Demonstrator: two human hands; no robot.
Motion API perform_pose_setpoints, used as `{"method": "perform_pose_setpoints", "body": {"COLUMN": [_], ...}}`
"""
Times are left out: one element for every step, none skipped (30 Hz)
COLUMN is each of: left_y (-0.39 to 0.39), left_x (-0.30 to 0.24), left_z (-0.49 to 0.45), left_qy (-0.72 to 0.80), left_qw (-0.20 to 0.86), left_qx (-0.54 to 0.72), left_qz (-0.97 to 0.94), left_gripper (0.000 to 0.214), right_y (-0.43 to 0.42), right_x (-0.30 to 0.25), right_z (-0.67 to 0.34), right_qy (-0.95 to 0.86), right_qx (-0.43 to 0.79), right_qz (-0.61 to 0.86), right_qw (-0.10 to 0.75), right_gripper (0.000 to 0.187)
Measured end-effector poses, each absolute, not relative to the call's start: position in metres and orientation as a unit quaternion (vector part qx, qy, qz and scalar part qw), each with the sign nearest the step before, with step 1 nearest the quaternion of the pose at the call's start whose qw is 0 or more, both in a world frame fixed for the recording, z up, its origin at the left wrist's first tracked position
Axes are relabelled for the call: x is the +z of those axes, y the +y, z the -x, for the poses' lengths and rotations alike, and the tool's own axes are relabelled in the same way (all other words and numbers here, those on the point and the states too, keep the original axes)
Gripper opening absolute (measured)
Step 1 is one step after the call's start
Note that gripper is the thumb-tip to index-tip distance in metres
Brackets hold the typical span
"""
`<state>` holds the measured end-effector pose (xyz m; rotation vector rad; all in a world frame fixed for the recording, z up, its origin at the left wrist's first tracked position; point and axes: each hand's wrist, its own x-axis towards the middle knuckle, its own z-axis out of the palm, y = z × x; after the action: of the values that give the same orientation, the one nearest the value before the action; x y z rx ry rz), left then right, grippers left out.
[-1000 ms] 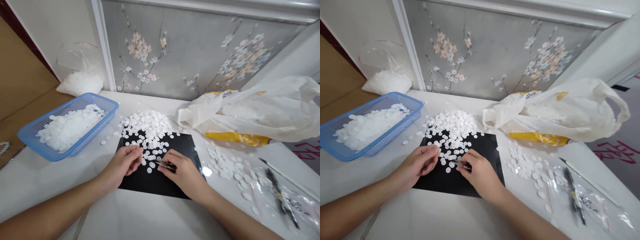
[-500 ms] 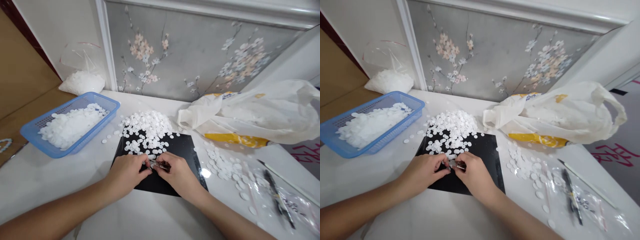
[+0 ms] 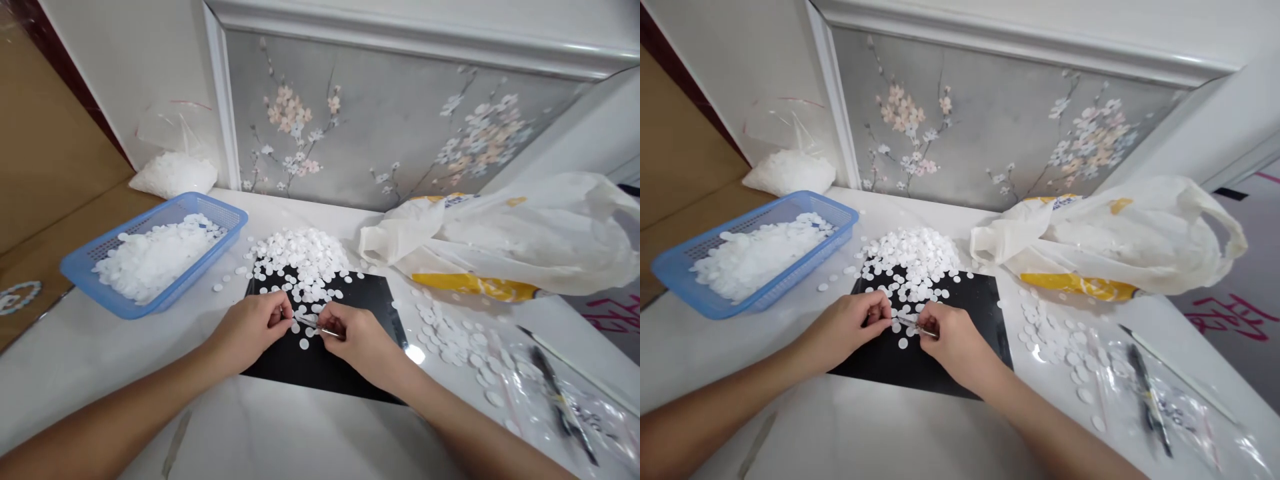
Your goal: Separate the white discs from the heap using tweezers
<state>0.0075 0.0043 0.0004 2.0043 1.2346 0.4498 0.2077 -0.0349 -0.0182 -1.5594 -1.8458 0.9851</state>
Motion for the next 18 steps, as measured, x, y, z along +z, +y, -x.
{"method": "perform_pose_setpoints", "body": {"left_y": [0.004,0.003,0.003,0.002,0.002,0.003,0.003,0.004,0.005,0.006,0.006,0.007,0.007,0.007,0.007,0.007,0.007,0.007], "left_x": [0.000,0.000,-0.001,-0.001,-0.002,-0.003,-0.004,-0.004,-0.005,-0.006,-0.006,-0.007,-0.007,-0.007,-0.008,-0.008,-0.009,-0.009], "left_z": [-0.007,-0.007,-0.007,-0.007,-0.007,-0.007,-0.007,-0.007,-0.007,-0.007,-0.008,-0.008,-0.008,-0.008,-0.009,-0.009,-0.009,-0.009], "left_qy": [0.477,0.472,0.464,0.458,0.454,0.455,0.458,0.461,0.464,0.464,0.464,0.464,0.464,0.465,0.465,0.465,0.463,0.462], "left_qw": [0.345,0.330,0.320,0.315,0.312,0.310,0.309,0.310,0.313,0.319,0.326,0.334,0.342,0.348,0.351,0.351,0.349,0.346], "left_qx": [0.171,0.170,0.171,0.173,0.174,0.172,0.169,0.165,0.162,0.161,0.163,0.167,0.172,0.176,0.176,0.174,0.167,0.159], "left_qz": [-0.790,-0.800,-0.808,-0.813,-0.816,-0.817,-0.816,-0.815,-0.813,-0.810,-0.807,-0.803,-0.799,-0.795,-0.794,-0.794,-0.797,-0.801], "left_gripper": [0.007,0.008,0.010,0.011,0.012,0.012,0.011,0.010,0.009,0.008,0.008,0.007,0.007,0.005,0.005,0.005,0.006,0.007], "right_y": [-0.034,-0.033,-0.032,-0.031,-0.031,-0.031,-0.031,-0.031,-0.032,-0.032,-0.033,-0.034,-0.035,-0.036,-0.037,-0.038,-0.040,-0.040], "right_x": [-0.018,-0.017,-0.017,-0.016,-0.016,-0.016,-0.016,-0.016,-0.017,-0.017,-0.017,-0.017,-0.017,-0.017,-0.017,-0.016,-0.016,-0.015], "right_z": [-0.206,-0.205,-0.203,-0.202,-0.201,-0.200,-0.199,-0.197,-0.196,-0.195,-0.195,-0.195,-0.195,-0.196,-0.197,-0.199,-0.200,-0.202], "right_qy": [-0.687,-0.689,-0.690,-0.690,-0.690,-0.691,-0.693,-0.697,-0.703,-0.710,-0.717,-0.724,-0.730,-0.735,-0.739,-0.742,-0.743,-0.742], "right_qx": [0.361,0.361,0.365,0.370,0.373,0.372,0.366,0.353,0.339,0.326,0.316,0.307,0.301,0.295,0.289,0.284,0.282,0.283], "right_qz": [0.576,0.576,0.576,0.575,0.574,0.574,0.575,0.578,0.581,0.582,0.582,0.580,0.577,0.575,0.573,0.572,0.570,0.567], "right_qw": [0.257,0.251,0.244,0.238,0.235,0.233,0.233,0.233,0.231,0.226,0.219,0.212,0.206,0.203,0.203,0.205,0.210,0.217], "right_gripper": [0.007,0.008,0.006,0.005,0.003,0.004,0.004,0.003,0.003,0.004,0.006,0.008,0.010,0.011,0.012,0.011,0.012,0.013]}}
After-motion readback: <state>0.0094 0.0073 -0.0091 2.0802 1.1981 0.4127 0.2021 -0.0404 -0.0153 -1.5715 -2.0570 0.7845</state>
